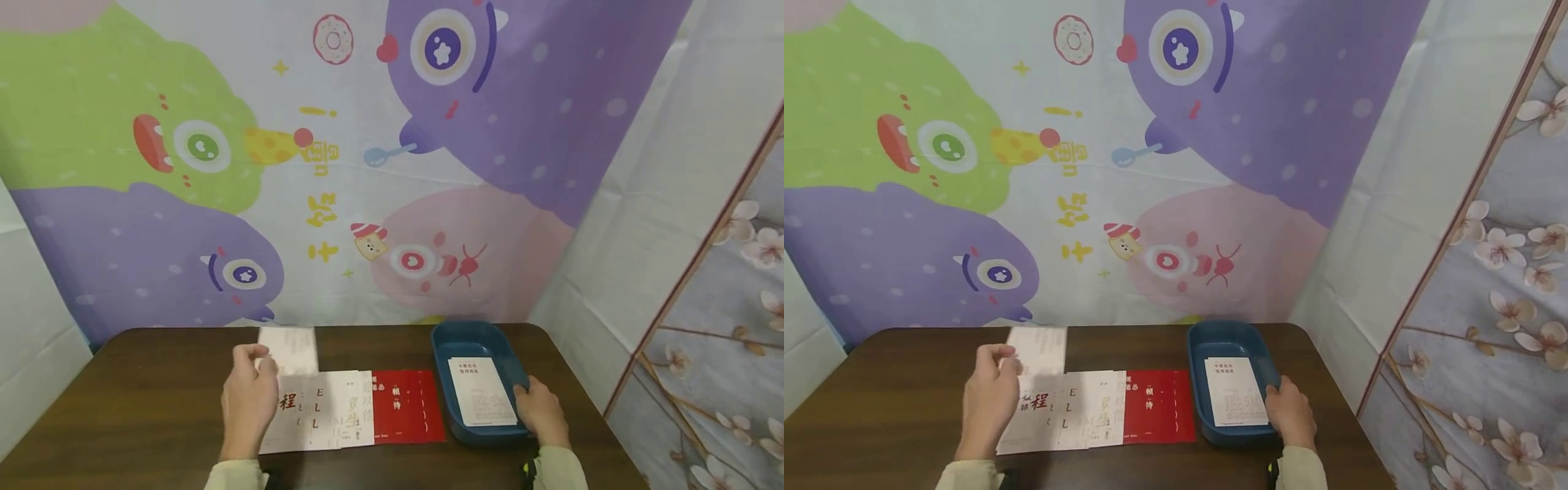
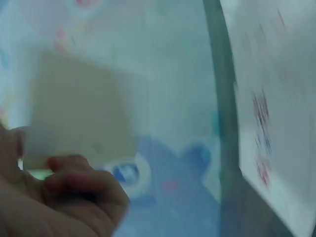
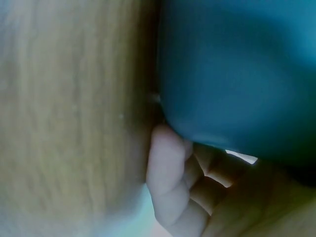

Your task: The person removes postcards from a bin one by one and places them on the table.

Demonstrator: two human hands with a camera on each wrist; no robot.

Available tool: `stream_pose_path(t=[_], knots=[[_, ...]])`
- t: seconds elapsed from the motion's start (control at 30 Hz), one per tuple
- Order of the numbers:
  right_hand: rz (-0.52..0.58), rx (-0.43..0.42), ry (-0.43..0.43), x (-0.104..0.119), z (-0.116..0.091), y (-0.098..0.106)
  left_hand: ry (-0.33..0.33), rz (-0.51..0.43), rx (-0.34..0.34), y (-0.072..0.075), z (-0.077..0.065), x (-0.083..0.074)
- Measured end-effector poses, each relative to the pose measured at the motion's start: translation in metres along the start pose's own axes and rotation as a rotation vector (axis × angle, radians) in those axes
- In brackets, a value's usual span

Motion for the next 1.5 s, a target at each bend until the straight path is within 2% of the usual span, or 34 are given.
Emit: stream_pose_path(t=[0.07,0.17,0.3,0.47,0.53,0.63,0.7,0.8,0.93,1.13,1.3,1.5], knots=[[-0.002,0.007,-0.001,0.000,0.000,0.000,0.013,0.038,0.006,0.010,0.008,0.013],[0.000,0.014,-0.003,0.001,0.000,0.001,0.063,0.014,0.040,0.022,0.017,0.029],[-0.007,0.009,-0.006,0.002,0.001,0.003,0.119,-0.011,0.082,0.034,0.027,0.040],[-0.017,0.017,-0.009,0.000,0.002,0.004,0.128,0.006,0.166,0.043,0.032,0.051],[-0.018,0.022,-0.016,0.000,0.002,0.004,0.113,0.039,0.151,0.045,0.033,0.054],[-0.019,0.024,-0.020,-0.001,0.002,0.003,0.090,0.128,0.079,0.048,0.033,0.057],[-0.017,0.024,-0.022,-0.002,0.002,0.003,0.068,0.188,0.030,0.049,0.033,0.060],[-0.012,0.021,-0.001,-0.003,0.002,0.003,0.046,0.251,0.005,0.047,0.034,0.066],[-0.007,0.017,0.019,-0.004,0.002,0.003,0.035,0.288,0.049,0.042,0.034,0.080],[-0.004,0.020,0.014,-0.002,0.002,0.003,0.056,0.321,0.148,0.033,0.034,0.096],[-0.001,0.027,0.006,-0.001,0.002,0.002,0.050,0.372,0.218,0.028,0.032,0.099],[0.001,0.029,0.011,-0.002,0.001,0.001,0.067,0.406,0.252,0.028,0.029,0.095]])
Point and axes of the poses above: each hand's wrist, its own z-axis towards the middle knuckle, its own y-axis out of the back of the hand, x = y × z, the point moved 2 cm from there along z, towards the middle knuckle, and after that the axes turned 14 degrees about -x, right-handed, at the moved point
